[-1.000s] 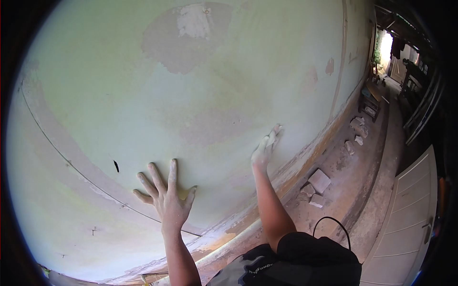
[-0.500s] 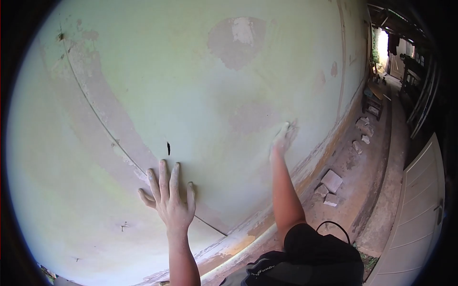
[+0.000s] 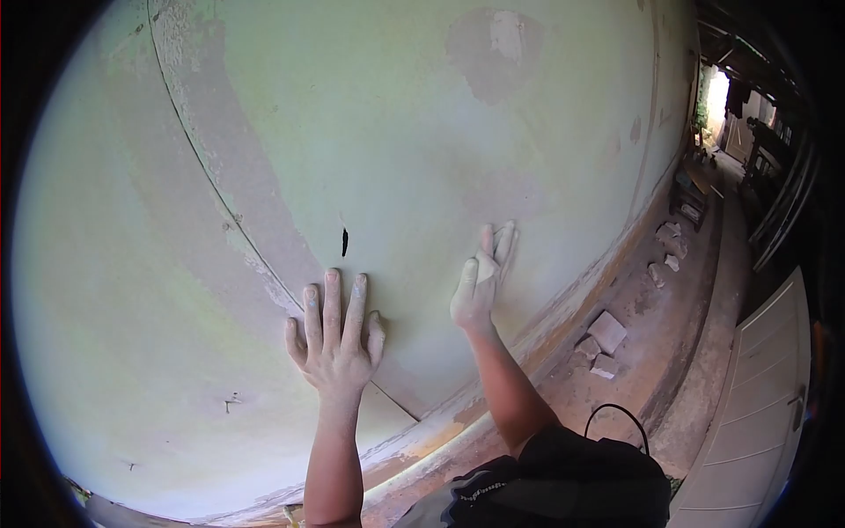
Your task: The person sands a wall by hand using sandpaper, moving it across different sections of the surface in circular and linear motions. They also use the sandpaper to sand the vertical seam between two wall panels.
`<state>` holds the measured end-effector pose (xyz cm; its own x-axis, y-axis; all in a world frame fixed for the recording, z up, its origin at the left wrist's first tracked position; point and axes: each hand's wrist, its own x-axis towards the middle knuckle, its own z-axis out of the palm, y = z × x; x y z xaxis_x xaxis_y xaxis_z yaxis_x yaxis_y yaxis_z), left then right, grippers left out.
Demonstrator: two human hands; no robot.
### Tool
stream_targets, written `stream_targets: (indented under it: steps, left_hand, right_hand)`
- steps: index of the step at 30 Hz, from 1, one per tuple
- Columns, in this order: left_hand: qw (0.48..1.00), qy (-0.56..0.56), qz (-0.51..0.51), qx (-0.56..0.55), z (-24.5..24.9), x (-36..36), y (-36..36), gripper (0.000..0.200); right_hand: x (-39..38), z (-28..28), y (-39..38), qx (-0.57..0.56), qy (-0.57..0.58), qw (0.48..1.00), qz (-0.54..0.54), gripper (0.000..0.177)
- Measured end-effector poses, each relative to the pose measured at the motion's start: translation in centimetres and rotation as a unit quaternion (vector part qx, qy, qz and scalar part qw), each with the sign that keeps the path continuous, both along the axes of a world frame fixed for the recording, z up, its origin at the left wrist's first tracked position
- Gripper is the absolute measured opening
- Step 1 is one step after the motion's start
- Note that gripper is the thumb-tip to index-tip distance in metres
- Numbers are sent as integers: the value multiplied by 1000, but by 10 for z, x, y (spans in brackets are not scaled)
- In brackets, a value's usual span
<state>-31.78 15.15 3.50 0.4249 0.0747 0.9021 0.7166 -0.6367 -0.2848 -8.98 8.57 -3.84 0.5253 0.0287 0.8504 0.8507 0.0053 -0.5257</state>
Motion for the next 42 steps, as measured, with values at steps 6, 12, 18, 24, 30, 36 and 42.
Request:
stream_targets:
  steps: [6,12,18,24,30,36,42]
  left_hand:
    - [1000,6,-1,-8,0,-4,-4,57]
    - [1000,1,2,-8,-1,0,-3,56]
    - [1000,-7,-8,-1,-1,2,0,55]
    - [999,13,-27,-21,-3,-7,-2,56]
    - [992,61,1,-112,-4,-17,-14,63]
    - [993,28,4,-116,-18,13,-16,69]
    - [999,9,15,-47,-22,28,-16,57]
  right_hand:
    - [147,-40,-27,154,243,957,28,66]
    - [-21,-27,8,28,158,987,23,72]
    - [-8,-50,-7,-68,36,996,44,70]
    - [19,-43,-7,6,72,996,56,67]
    - [129,-43,-22,186,263,942,92,62]
    - [50,2,-23,75,210,969,103,63]
    - [-9,-26,-3,12,84,995,58,65]
